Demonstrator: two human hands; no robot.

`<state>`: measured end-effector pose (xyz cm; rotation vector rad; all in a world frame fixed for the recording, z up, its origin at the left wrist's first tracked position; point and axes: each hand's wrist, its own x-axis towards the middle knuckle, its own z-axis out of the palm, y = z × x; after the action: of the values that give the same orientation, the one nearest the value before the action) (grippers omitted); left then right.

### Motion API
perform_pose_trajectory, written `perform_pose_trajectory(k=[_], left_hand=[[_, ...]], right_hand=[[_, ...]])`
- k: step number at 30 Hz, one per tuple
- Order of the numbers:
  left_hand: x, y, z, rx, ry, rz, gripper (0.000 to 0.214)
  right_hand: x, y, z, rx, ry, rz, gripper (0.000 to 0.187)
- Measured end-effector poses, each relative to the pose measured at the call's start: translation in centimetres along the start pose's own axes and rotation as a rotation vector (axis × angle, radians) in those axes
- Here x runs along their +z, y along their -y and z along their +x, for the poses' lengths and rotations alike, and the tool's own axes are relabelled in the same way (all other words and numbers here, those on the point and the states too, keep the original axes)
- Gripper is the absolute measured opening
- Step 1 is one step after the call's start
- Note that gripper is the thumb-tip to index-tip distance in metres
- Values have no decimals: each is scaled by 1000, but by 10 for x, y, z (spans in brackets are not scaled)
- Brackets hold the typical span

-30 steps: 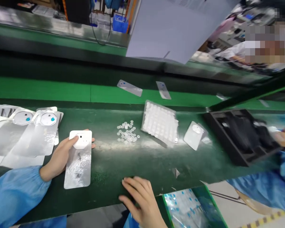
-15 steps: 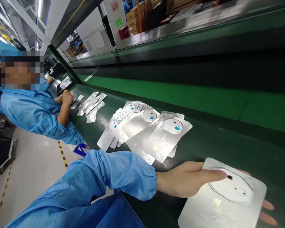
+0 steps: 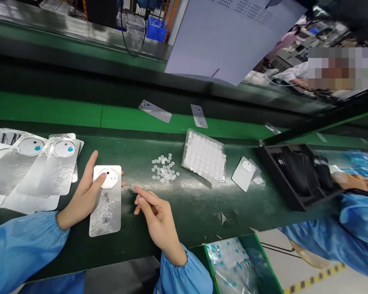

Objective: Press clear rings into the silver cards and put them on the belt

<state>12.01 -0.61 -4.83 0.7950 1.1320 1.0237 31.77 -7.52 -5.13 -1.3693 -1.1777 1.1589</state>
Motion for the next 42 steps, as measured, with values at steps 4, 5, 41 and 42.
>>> perform_pose_trajectory(k=[4, 5, 41, 42], left_hand=[[-4, 3, 1, 70, 142, 105, 58], [-6, 4, 2, 85, 185, 150, 48], [-8, 13, 1, 214, 359, 326, 19], [-8, 13, 0, 206, 358, 334, 19]], right_hand=[[7, 6, 4, 47, 10, 69, 36], [7, 7, 7, 59, 1, 72, 32], [21, 5, 17, -105, 32, -133, 22], [21, 6, 17, -64, 45, -101, 24]])
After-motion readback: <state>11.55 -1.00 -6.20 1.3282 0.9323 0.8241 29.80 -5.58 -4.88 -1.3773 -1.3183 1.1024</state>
